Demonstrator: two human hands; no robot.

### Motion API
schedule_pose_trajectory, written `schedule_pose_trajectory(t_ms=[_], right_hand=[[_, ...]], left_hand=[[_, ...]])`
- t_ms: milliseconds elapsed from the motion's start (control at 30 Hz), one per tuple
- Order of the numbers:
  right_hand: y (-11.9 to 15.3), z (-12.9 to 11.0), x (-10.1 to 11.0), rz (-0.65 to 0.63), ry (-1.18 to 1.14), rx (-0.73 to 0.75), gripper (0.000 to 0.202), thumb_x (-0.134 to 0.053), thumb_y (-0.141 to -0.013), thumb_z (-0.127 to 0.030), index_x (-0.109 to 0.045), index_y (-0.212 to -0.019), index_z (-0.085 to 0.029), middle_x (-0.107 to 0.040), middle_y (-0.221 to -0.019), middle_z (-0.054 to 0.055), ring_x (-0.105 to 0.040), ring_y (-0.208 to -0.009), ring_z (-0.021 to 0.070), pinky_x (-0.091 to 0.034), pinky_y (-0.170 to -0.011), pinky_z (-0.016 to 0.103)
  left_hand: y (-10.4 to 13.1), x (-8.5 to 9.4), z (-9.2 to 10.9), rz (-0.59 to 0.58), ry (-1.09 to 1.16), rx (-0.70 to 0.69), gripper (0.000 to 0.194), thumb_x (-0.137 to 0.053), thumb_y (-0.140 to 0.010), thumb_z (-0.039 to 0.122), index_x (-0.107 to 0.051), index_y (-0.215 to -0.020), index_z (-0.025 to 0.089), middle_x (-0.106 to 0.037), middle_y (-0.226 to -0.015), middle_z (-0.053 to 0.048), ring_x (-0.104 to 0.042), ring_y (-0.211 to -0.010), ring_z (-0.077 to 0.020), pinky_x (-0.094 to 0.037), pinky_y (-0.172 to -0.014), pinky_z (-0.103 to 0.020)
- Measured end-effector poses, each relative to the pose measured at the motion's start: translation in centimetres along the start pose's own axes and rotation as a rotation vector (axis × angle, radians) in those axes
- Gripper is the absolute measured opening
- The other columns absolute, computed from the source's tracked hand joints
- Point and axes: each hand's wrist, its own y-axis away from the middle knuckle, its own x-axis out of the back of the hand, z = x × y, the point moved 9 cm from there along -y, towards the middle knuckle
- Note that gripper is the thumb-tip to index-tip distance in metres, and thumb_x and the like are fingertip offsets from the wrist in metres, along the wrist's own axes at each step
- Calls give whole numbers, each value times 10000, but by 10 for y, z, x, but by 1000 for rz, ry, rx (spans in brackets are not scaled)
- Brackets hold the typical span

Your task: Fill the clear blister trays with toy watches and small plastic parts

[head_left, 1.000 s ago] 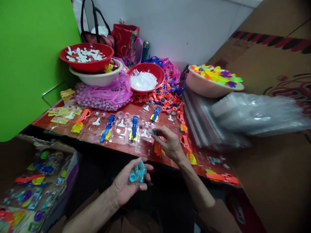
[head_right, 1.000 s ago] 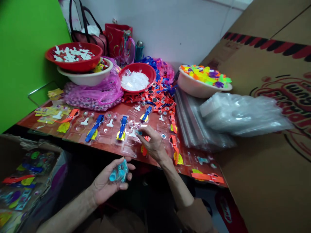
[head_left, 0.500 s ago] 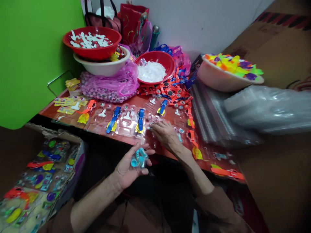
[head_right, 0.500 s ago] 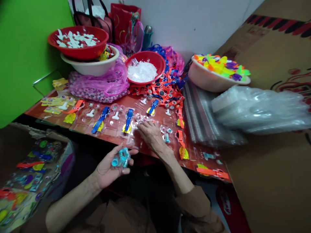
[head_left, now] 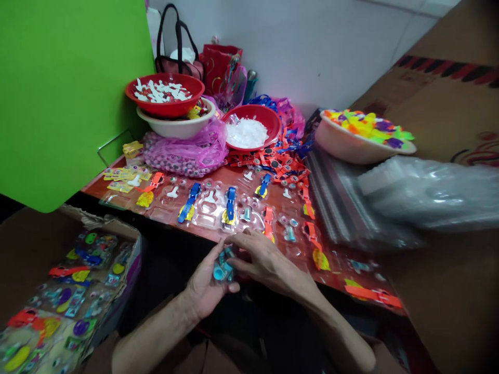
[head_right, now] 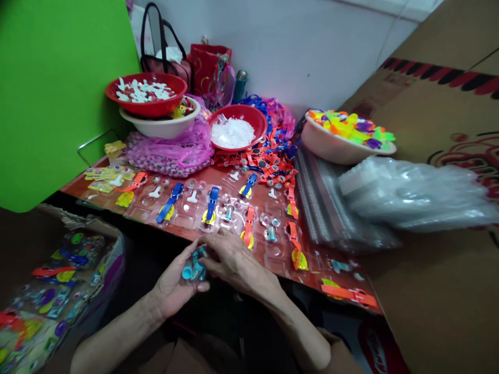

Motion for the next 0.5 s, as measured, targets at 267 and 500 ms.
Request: schedule_pose_trajectory(t_ms=[267, 500], right_hand=[[-34, 30, 33, 104, -277, -90, 216, -650, -926, -369, -653, -1046, -189, -695, -930, 41, -636, -775, 154, -514, -665, 265], [-123, 67, 35, -29, -269, -63, 249, -592, -908, -371, -694, -970, -152, -682, -833, 31, -575, -686, 138, -451, -630, 269]], left_hand=[[11, 12, 11, 23, -57, -8, 308, -468, -1034, 388, -640, -1110, 144, -713, -856, -79, -659, -627, -156, -354, -438, -212], [19, 32, 29, 60, -19, -44, 369, -355, -1042, 381, -625, -1091, 134, -707, -827, -108, -641, -609, -180, -336, -437, -227]])
